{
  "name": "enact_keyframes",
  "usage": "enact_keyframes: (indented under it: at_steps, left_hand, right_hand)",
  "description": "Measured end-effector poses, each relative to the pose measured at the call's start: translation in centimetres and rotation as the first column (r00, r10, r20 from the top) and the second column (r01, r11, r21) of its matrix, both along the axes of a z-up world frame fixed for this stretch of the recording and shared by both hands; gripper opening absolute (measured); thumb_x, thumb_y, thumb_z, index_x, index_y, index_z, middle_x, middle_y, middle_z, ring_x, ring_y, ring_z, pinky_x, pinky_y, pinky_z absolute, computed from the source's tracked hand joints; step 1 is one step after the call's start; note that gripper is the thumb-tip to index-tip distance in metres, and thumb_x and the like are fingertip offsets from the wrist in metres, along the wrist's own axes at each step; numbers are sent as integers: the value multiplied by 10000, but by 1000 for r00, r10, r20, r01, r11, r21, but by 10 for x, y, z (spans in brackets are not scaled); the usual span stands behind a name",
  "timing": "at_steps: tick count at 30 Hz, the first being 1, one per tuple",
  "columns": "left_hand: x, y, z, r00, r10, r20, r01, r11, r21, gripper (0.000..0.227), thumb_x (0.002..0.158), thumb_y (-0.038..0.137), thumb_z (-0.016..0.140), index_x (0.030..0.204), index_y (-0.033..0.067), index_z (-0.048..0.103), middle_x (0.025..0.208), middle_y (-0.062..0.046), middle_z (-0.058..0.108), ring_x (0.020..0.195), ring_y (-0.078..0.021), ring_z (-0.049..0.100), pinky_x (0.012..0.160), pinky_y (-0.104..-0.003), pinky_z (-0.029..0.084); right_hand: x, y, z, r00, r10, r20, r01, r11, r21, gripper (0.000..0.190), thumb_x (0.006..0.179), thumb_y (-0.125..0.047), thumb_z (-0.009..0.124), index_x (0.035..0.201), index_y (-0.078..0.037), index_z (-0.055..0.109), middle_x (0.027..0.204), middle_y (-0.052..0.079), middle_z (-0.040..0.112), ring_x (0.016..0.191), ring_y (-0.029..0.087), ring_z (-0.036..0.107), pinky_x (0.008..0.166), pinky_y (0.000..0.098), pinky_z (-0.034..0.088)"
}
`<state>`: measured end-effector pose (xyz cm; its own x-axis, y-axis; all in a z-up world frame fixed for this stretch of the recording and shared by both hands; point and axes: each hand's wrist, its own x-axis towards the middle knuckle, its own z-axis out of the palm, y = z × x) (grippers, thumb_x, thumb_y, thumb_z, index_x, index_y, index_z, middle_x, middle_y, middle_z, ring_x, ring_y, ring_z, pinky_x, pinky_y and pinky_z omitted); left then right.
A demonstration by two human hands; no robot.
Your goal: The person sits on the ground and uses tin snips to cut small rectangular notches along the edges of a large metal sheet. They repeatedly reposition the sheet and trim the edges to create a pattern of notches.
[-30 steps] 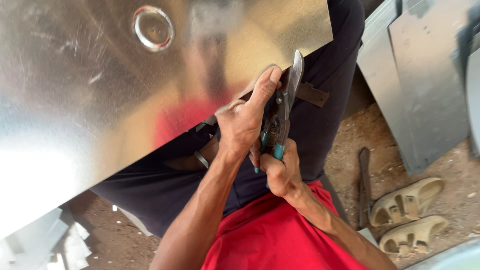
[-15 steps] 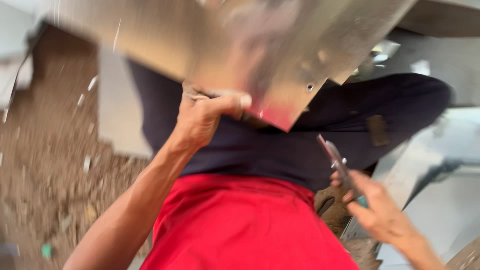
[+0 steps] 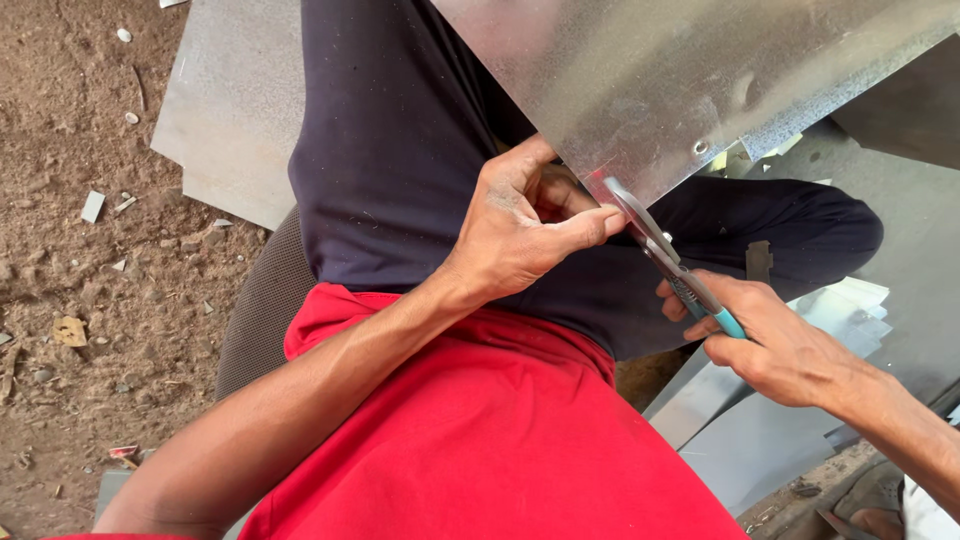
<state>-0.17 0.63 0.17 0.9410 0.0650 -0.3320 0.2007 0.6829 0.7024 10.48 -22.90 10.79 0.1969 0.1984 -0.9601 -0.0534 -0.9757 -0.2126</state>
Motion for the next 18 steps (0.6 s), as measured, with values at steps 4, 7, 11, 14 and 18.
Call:
enact_keyframes:
  at_steps: [4,7,11,14,18]
  left_hand:
    - [2,-1,-1,1000,-6,17,7,1000,-25,360,916,24,805,1220,-15,615,879,-50,710,798,-79,683,723,-220,553]
    - [2,-2,-6,1000,-13,14,14,996,-93,384,896,25,800,1225,-7,605,908,-42,710,803,-85,686,724,-240,587]
    - [3,-7,-9,1000,-6,-24,3,994,-111,373,863,17,798,1186,-13,614,937,-49,712,806,-101,695,697,-270,608]
    - [5,-6,-8,999,-43,-4,42,995,-85,333,879,8,817,1149,-17,623,926,-76,735,829,-122,706,738,-270,601]
    - [13,26,-9,983,-182,31,184,981,-66,284,867,38,857,1019,0,620,855,-71,711,765,-131,674,673,-288,557]
  right_hand:
    - [-2,-1,0,993,95,74,-95,995,0,427,702,-86,575,1113,-4,658,931,113,704,865,210,656,780,367,560]
    - [-3,2,0,977,191,93,-173,970,-173,221,831,-90,619,1011,15,693,787,173,645,691,267,622,696,396,525]
    - [1,14,1,981,91,171,-102,993,55,177,753,-94,614,907,-16,658,636,115,621,582,226,584,571,390,493]
    - [-3,14,0,982,70,176,-83,994,68,228,741,-90,596,954,-35,656,631,100,631,567,234,599,562,397,497]
    - [-3,7,-9,969,173,174,-156,981,-112,194,822,-92,600,982,-9,670,722,161,627,672,268,606,649,405,506]
